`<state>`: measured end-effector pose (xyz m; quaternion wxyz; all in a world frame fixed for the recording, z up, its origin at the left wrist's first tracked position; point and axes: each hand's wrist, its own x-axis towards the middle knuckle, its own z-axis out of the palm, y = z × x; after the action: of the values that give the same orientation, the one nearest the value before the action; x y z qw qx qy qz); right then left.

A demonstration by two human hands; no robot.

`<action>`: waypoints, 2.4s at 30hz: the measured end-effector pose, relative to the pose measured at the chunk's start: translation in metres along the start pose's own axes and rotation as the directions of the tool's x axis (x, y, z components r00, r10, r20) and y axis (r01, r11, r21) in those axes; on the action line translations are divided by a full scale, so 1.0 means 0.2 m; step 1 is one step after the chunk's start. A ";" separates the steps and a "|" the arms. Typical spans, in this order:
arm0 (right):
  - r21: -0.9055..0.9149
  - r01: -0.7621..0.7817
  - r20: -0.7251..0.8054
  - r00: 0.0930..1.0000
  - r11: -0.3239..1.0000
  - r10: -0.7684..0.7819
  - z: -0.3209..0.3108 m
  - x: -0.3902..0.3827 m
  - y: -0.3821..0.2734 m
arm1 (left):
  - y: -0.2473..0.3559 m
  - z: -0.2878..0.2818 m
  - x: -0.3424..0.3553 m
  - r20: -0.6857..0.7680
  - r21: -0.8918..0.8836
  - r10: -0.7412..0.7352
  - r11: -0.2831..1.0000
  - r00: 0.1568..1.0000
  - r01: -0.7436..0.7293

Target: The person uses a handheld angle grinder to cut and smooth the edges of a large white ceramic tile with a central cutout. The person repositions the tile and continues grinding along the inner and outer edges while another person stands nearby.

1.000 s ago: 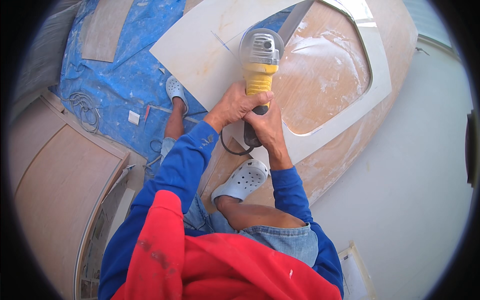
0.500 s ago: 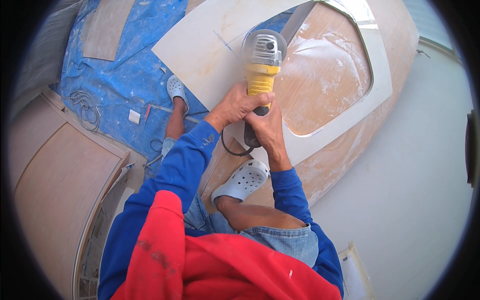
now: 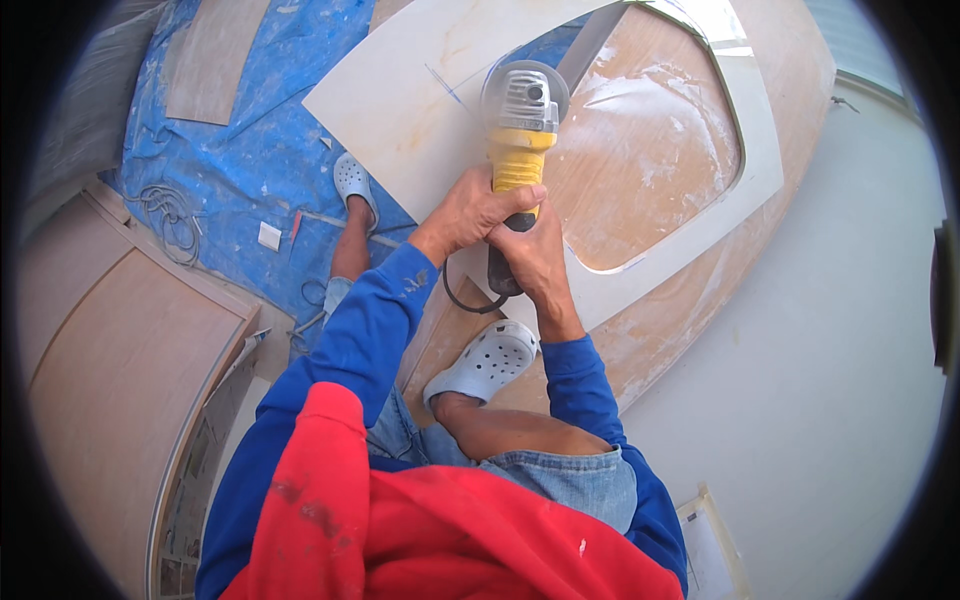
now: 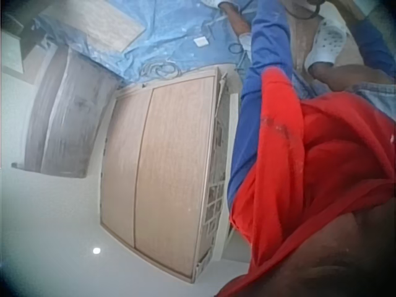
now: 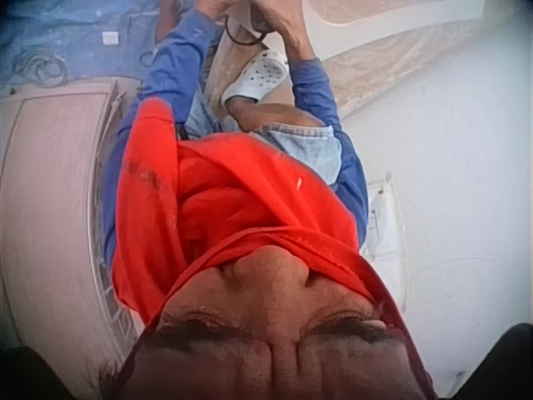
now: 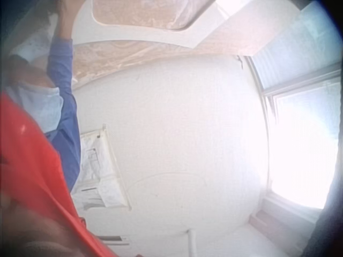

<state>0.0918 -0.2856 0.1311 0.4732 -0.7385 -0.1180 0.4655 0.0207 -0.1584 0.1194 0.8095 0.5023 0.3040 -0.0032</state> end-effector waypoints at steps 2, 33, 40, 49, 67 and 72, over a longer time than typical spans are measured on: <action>-0.005 0.000 -0.001 1.000 1.000 0.000 0.00 0.00 0.00 | 0.00 0.00 0.00 0.000 0.006 -0.005 1.000 1.000 0.005; 0.028 0.003 -0.005 1.000 1.000 -0.003 0.00 0.00 0.00 | -0.01 0.01 0.01 -0.012 -0.030 -0.001 1.000 1.000 0.001; -0.035 0.033 -0.020 0.999 0.999 -0.033 0.01 0.00 0.00 | 0.00 0.00 0.00 0.001 -0.006 0.032 0.999 0.999 -0.032; -0.084 -0.087 -0.045 0.995 0.993 0.084 -0.01 -0.03 -0.11 | 0.01 0.02 -0.01 -0.014 -0.116 -0.011 0.993 1.000 0.010; 0.195 -0.205 0.148 0.973 0.959 0.178 -0.16 -0.04 -0.33 | 0.30 0.19 -0.01 -0.130 -0.171 -0.233 0.963 0.964 0.210; 0.208 -0.204 0.199 0.966 0.957 0.162 -0.23 -0.02 -0.33 | 0.30 0.23 0.04 -0.136 -0.225 -0.228 0.955 0.964 0.194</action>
<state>0.1435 -0.2806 0.1912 0.4965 -0.6424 -0.0372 0.5826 0.0683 -0.1634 0.1792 0.8257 0.3776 0.4188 -0.0172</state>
